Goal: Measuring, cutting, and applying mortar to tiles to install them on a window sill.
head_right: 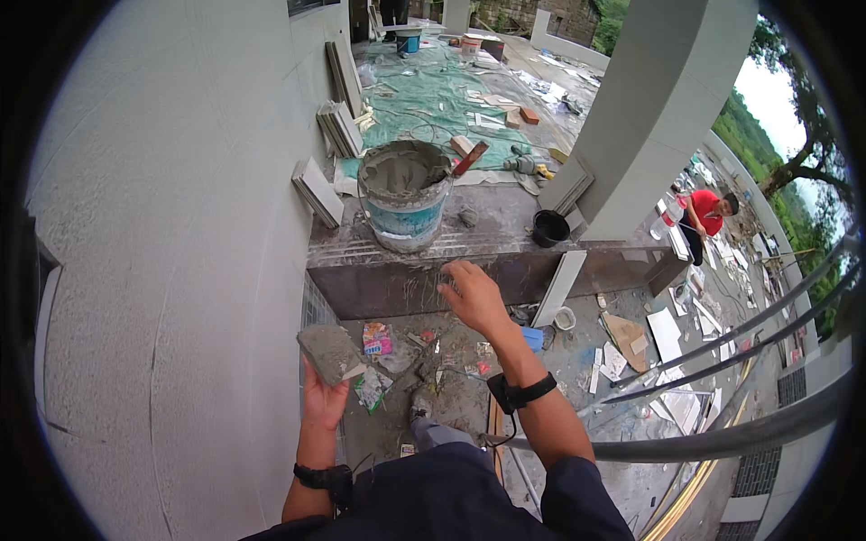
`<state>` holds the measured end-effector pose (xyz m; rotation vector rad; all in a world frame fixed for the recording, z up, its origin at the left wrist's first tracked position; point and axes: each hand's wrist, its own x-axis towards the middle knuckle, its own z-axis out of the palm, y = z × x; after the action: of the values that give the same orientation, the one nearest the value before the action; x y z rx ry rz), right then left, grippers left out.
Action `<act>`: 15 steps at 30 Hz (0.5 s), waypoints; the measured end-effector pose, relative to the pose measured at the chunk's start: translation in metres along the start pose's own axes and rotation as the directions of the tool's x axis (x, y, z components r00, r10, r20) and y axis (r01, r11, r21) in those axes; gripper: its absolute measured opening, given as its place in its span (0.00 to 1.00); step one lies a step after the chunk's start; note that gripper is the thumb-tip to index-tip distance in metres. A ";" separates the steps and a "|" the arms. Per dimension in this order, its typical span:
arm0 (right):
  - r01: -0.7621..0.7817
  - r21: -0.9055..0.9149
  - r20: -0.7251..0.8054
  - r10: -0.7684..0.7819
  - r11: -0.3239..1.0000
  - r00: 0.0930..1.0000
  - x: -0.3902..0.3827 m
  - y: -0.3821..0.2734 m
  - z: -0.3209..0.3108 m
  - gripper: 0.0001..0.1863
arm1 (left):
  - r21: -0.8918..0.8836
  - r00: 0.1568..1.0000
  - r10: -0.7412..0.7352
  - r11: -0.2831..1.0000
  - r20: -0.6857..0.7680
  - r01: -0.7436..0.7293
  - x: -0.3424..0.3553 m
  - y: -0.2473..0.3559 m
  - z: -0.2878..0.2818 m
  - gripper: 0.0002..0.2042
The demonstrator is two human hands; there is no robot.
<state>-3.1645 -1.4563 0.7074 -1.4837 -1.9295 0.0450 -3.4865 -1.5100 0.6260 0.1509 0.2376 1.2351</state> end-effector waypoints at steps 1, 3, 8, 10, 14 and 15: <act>0.023 -0.070 0.016 -0.022 0.997 1.000 0.035 0.022 0.003 0.15 | 0.005 1.000 -0.005 1.000 -0.018 0.005 0.022 0.009 0.002 0.24; 0.053 -0.132 0.055 -0.046 0.990 0.997 0.093 0.059 0.012 0.15 | -0.019 0.997 0.016 1.000 -0.079 -0.017 0.064 0.022 0.007 0.24; 0.322 -0.524 0.245 -0.222 0.788 0.944 0.225 0.167 0.031 0.10 | 0.062 0.998 0.066 0.996 -0.014 -0.065 0.176 0.039 0.042 0.24; 0.336 -0.597 0.314 -0.173 0.729 0.934 0.259 0.202 0.046 0.09 | 0.060 0.994 0.088 0.995 -0.058 -0.085 0.215 0.044 0.045 0.24; 0.373 -0.713 0.504 0.065 0.594 0.861 0.314 0.259 0.078 0.08 | 0.040 1.000 0.000 0.999 0.010 0.000 0.290 0.054 0.044 0.24; 0.357 -0.719 0.572 0.216 0.596 0.791 0.321 0.269 0.086 0.08 | 0.021 0.999 -0.023 1.000 0.035 0.022 0.306 0.055 0.040 0.25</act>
<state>-3.0194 -1.0542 0.6876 -2.1588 -2.7695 -0.5449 -3.4319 -1.2017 0.6482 0.1871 0.2214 1.2071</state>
